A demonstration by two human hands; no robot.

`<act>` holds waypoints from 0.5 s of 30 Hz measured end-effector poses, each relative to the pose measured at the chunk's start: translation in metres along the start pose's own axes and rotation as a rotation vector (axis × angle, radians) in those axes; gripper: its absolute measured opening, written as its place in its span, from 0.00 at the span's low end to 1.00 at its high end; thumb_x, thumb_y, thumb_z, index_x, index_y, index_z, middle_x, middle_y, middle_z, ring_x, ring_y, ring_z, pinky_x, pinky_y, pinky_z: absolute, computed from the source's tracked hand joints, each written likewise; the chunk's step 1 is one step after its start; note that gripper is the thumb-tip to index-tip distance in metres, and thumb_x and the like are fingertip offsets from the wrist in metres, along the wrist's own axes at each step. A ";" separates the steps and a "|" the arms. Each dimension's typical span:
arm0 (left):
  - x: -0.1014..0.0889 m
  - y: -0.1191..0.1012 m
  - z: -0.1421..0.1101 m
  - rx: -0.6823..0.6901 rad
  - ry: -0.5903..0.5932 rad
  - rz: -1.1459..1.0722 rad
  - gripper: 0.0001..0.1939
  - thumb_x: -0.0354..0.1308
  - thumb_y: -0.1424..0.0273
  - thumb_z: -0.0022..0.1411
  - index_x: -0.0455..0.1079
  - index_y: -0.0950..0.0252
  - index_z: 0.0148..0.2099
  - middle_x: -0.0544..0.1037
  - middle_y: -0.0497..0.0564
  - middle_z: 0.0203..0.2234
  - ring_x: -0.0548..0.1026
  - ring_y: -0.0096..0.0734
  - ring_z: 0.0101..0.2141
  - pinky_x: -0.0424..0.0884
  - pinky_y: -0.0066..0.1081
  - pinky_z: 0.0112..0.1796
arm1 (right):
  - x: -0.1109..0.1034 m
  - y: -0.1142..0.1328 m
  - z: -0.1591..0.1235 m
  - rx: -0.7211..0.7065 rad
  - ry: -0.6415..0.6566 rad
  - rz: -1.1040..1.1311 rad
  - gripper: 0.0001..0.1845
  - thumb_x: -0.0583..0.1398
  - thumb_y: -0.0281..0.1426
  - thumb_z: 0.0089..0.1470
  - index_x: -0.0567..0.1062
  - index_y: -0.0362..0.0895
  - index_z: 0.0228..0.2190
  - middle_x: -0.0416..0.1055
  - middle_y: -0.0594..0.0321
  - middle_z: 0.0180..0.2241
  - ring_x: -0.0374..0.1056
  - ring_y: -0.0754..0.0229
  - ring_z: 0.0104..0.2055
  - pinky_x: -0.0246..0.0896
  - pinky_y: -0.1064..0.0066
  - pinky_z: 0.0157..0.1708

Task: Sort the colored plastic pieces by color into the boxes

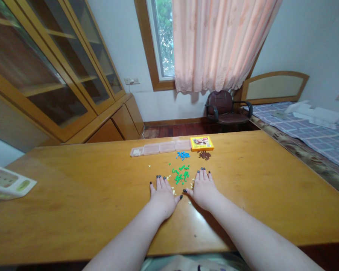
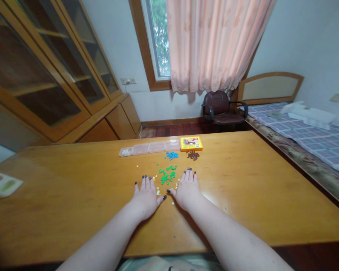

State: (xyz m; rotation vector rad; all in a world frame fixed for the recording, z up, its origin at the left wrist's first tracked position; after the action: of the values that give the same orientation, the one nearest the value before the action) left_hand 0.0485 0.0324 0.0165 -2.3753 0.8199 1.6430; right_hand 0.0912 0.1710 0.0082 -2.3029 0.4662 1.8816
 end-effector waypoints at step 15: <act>-0.001 0.000 0.020 0.209 -0.157 -0.123 0.40 0.40 0.53 0.62 0.39 0.76 0.66 0.36 0.63 0.64 0.37 0.47 0.63 0.42 0.49 0.60 | -0.005 -0.007 0.014 -0.037 -0.130 0.096 0.48 0.49 0.53 0.53 0.50 0.27 0.60 0.41 0.37 0.63 0.34 0.40 0.65 0.25 0.48 0.60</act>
State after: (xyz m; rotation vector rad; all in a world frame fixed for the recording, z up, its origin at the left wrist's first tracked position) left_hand 0.0314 0.0408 0.0097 -2.0844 0.7589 1.5865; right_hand 0.0797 0.1823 0.0094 -2.1999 0.5385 2.0862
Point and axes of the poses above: each hand's wrist, its own z-axis towards the middle knuckle, its own x-axis out of the palm, y = z × x, the point moved 6 cm from there along z, towards the middle knuckle
